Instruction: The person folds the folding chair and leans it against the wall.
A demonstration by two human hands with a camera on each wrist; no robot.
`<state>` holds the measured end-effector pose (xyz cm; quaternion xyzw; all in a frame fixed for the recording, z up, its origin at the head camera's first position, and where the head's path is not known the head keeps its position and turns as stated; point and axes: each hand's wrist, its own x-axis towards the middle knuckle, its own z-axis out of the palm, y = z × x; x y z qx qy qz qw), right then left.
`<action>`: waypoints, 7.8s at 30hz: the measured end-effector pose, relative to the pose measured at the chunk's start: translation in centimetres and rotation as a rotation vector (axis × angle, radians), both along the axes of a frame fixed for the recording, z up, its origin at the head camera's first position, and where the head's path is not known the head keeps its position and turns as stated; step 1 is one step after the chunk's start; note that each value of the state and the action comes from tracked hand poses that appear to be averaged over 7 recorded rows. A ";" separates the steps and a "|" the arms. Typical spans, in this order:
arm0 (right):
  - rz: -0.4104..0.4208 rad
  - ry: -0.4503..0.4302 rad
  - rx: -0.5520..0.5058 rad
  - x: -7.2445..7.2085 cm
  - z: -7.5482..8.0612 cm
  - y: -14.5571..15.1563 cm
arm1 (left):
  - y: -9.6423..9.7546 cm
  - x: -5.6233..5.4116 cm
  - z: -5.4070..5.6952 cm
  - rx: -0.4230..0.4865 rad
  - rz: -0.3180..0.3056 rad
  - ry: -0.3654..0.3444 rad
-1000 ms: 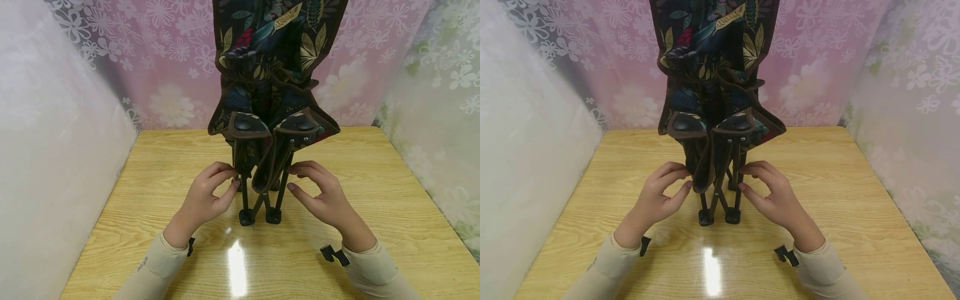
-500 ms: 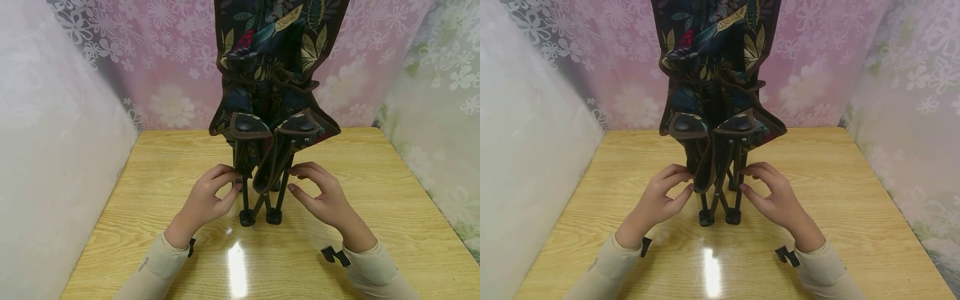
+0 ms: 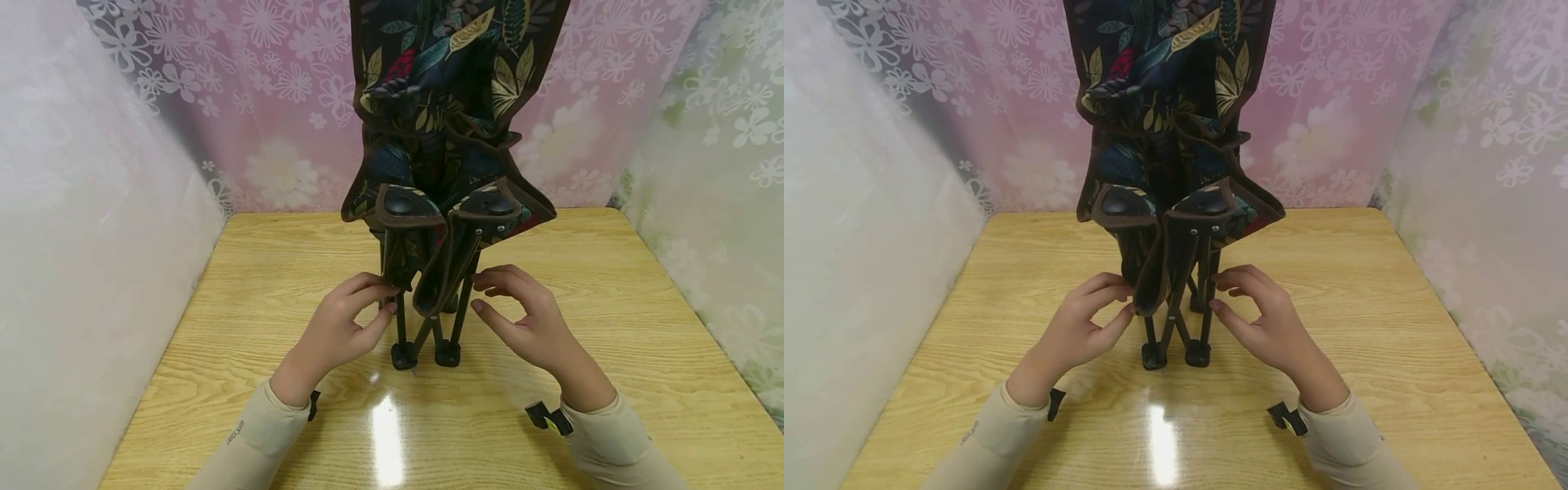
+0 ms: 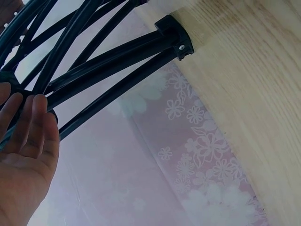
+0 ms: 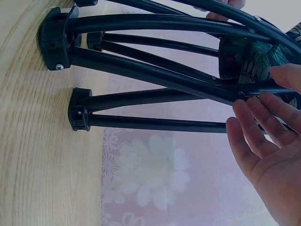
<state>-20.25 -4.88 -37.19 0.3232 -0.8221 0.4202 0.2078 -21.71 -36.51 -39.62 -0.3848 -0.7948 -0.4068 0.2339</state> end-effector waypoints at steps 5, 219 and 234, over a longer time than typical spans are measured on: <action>-0.024 -0.064 0.017 0.1 -0.1 0.2 | 0.0 0.0 -0.1 -0.010 0.007 0.000; -0.026 -0.608 0.367 -0.1 -5.0 1.0 | 0.9 0.0 -3.3 -0.400 0.016 -0.607; 0.006 -0.620 0.403 0.1 -5.1 0.7 | 0.9 0.4 -3.4 -0.444 0.017 -0.674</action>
